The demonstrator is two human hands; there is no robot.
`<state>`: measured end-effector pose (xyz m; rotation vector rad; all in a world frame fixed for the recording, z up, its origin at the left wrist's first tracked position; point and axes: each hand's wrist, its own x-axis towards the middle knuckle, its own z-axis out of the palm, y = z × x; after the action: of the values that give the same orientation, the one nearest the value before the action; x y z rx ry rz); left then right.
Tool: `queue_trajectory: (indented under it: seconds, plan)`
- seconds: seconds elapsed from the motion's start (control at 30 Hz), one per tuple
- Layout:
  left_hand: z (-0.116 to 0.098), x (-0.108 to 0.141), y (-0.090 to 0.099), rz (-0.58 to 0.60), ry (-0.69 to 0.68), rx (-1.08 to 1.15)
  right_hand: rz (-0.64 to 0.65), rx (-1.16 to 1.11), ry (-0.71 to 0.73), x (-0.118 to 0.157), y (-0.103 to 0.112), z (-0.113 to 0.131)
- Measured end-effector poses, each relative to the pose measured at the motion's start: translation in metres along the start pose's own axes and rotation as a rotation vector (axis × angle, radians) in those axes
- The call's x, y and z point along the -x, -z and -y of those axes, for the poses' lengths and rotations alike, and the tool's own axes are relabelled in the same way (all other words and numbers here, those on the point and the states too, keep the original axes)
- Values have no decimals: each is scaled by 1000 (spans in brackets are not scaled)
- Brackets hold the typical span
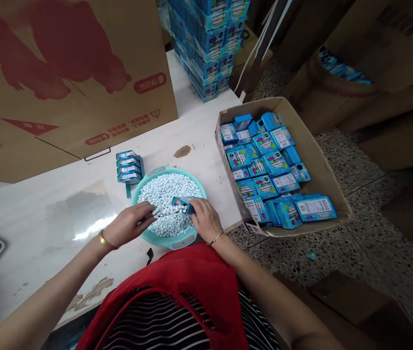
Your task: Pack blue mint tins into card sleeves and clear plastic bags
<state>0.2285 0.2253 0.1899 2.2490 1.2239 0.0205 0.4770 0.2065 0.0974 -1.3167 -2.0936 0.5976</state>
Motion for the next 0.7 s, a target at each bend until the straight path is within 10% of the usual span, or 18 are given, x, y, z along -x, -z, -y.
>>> queue_trajectory:
  seconds: [0.4,0.57,0.7]
  plan:
    - [-73,-9,41,195,124,-485,43,-83,29,0,-17,10]
    - [-19,7,25,53,284,-415,18,-125,-49,3,-11,3]
    - [45,6,-40,128,434,-223,-25,-157,-162,6,6,-4]
